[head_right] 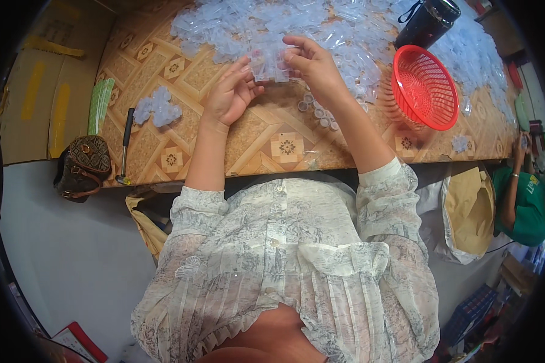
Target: The person assembles plastic components by hand, taking clear plastic pieces from a pile, pressing the parts together, and placing the assembled units on the table.
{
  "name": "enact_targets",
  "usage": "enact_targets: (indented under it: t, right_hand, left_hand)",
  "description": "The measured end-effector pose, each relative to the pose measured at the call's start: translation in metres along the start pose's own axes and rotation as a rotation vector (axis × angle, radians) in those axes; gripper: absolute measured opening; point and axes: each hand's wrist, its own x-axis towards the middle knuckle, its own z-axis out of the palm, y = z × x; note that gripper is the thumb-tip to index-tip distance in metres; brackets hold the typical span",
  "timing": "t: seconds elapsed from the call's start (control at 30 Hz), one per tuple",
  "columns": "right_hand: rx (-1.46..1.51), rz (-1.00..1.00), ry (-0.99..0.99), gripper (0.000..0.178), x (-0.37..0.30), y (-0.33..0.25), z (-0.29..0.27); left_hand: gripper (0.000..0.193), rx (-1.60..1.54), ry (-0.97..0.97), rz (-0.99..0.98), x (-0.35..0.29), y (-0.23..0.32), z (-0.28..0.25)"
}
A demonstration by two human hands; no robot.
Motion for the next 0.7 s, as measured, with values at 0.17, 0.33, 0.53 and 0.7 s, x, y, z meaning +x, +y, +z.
enact_targets:
  t: [0.17,0.33,0.53,0.7]
  right_hand:
    - [-0.015,-0.050,-0.016,0.039,0.001,0.007,0.003]
    - [-0.099,-0.147,-0.063,0.036,-0.002,-0.006,-0.003]
    - [-0.820,-0.451,-0.285,0.031,-0.015,-0.018,0.015]
    - [-0.979,-0.802,-0.016,0.036,-0.017,-0.003,0.024]
  left_hand:
    - [0.049,-0.015,-0.046,0.022,-0.002,-0.002,-0.004]
    - [0.049,-0.032,-0.113,0.024,-0.002,0.000,-0.007]
    - [0.048,-0.001,-0.106,0.019,-0.004,-0.002,-0.001]
    - [0.042,-0.032,-0.136,0.036,-0.002,-0.002,0.004]
